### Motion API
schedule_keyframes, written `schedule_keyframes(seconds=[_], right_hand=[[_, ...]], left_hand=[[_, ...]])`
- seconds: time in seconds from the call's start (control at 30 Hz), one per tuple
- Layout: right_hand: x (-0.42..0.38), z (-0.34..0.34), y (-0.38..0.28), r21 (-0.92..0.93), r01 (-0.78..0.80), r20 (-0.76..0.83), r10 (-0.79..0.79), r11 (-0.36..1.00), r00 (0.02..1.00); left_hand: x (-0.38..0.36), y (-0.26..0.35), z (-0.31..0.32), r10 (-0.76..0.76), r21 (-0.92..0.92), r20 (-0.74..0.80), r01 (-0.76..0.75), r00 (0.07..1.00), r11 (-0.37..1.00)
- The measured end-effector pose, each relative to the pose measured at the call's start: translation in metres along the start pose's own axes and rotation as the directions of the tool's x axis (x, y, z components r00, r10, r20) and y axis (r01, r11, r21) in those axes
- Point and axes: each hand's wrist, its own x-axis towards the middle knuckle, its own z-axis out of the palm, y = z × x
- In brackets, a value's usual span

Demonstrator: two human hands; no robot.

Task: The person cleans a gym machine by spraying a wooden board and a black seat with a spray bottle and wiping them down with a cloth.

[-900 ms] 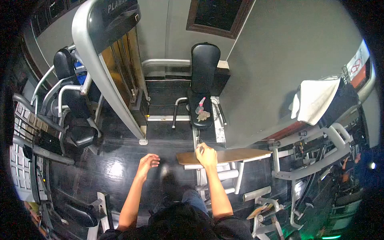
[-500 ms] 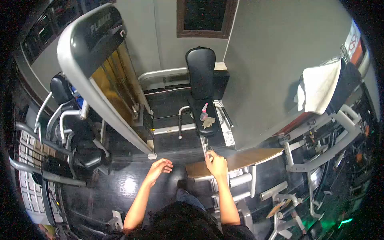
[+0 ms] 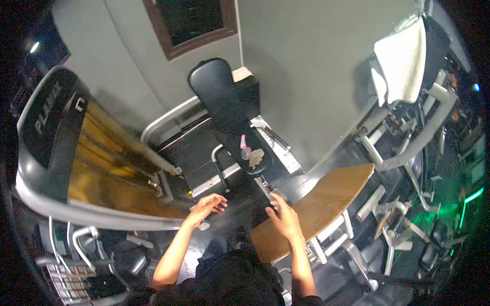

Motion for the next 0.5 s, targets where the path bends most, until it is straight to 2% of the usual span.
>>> schedule_keyframes(seconds=[0.07, 0.13, 0.2, 0.27, 0.33, 0.4, 0.47, 0.5], right_hand=[[0.016, 0.009, -0.003, 0.047, 0.039, 0.044, -0.041, 0.998, 0.998], [0.031, 0.014, -0.009, 0.021, 0.009, 0.081, -0.011, 1.000, 0.997], [0.050, 0.022, -0.003, 0.130, -0.030, 0.104, 0.016, 0.991, 0.994], [0.070, 0.024, 0.000, 0.113, -0.061, 0.095, 0.050, 0.992, 0.994], [0.095, 0.024, 0.005, 0.097, -0.097, 0.097, 0.087, 0.991, 0.991], [0.120, 0.019, 0.019, 0.076, -0.186, 0.048, 0.183, 0.980, 0.982], [0.149, 0.032, 0.063, 0.153, -0.270, -0.020, 0.276, 0.951, 0.961], [0.159, 0.035, 0.076, 0.209, -0.349, -0.009, 0.359, 0.914, 0.933]], left_hand=[[0.025, 0.008, -0.013, -0.020, -0.008, 0.022, 0.020, 1.000, 1.000], [0.052, 0.008, -0.025, -0.043, 0.011, 0.066, 0.042, 0.997, 0.999], [0.085, -0.002, -0.040, -0.053, 0.039, 0.083, 0.050, 0.995, 0.998], [0.119, -0.009, -0.054, -0.096, 0.031, 0.140, 0.092, 0.986, 0.995], [0.154, -0.016, -0.065, -0.063, 0.075, -0.011, 0.064, 0.998, 0.995], [0.194, -0.038, -0.084, -0.103, 0.102, 0.026, 0.100, 0.994, 0.990], [0.241, -0.055, -0.096, 0.033, 0.163, -0.072, -0.021, 0.997, 0.986], [0.270, -0.074, -0.101, -0.012, 0.122, -0.069, 0.020, 0.998, 0.992]])
